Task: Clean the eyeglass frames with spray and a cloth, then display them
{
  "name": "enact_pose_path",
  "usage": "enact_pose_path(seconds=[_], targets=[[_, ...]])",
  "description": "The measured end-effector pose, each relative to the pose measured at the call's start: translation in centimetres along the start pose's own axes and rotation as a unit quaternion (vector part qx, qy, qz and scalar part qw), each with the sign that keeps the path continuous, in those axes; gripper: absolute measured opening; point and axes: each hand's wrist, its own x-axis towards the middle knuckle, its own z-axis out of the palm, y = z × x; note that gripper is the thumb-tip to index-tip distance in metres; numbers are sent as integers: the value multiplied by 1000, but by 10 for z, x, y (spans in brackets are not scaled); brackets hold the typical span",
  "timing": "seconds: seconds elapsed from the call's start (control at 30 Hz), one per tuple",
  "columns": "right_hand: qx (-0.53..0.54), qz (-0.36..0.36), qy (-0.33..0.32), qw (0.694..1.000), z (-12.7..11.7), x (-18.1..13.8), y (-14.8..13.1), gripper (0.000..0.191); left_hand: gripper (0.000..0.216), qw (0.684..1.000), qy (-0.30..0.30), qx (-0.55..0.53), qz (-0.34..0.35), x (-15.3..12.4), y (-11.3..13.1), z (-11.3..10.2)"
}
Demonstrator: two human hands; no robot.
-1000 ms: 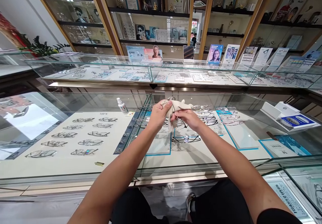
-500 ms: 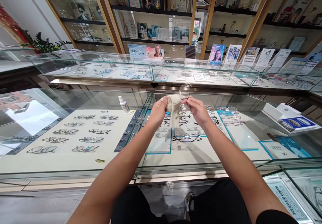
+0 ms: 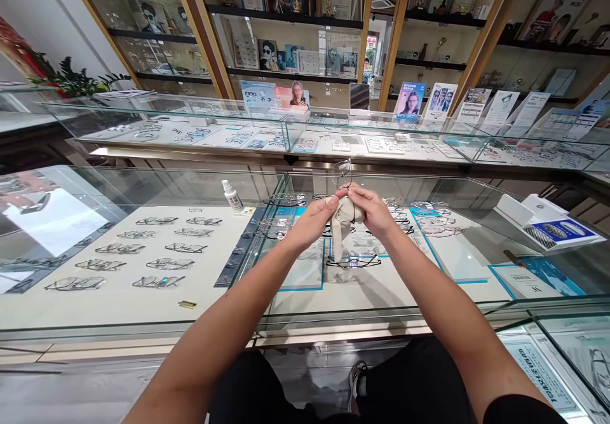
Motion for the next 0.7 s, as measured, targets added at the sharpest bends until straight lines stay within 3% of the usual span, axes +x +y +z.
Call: enact_pose_path(seconds=[0.23,0.37,0.53,0.7], targets=[[-74,-37,23,996,-7,-1,-8,40,73,1000,21,-1,-12,2,5,-4],[-118,-67,8,991,-9,0,-12,45,66,999,4,-25,-26,1,5,-5],[-95,-53,2,994,-6,0,-8,46,49,993,-24,-98,-67,1,1,-7],[-63,-30,7,998,-4,0,-5,43,57,992,-9,-97,-77,-1,1,-6]])
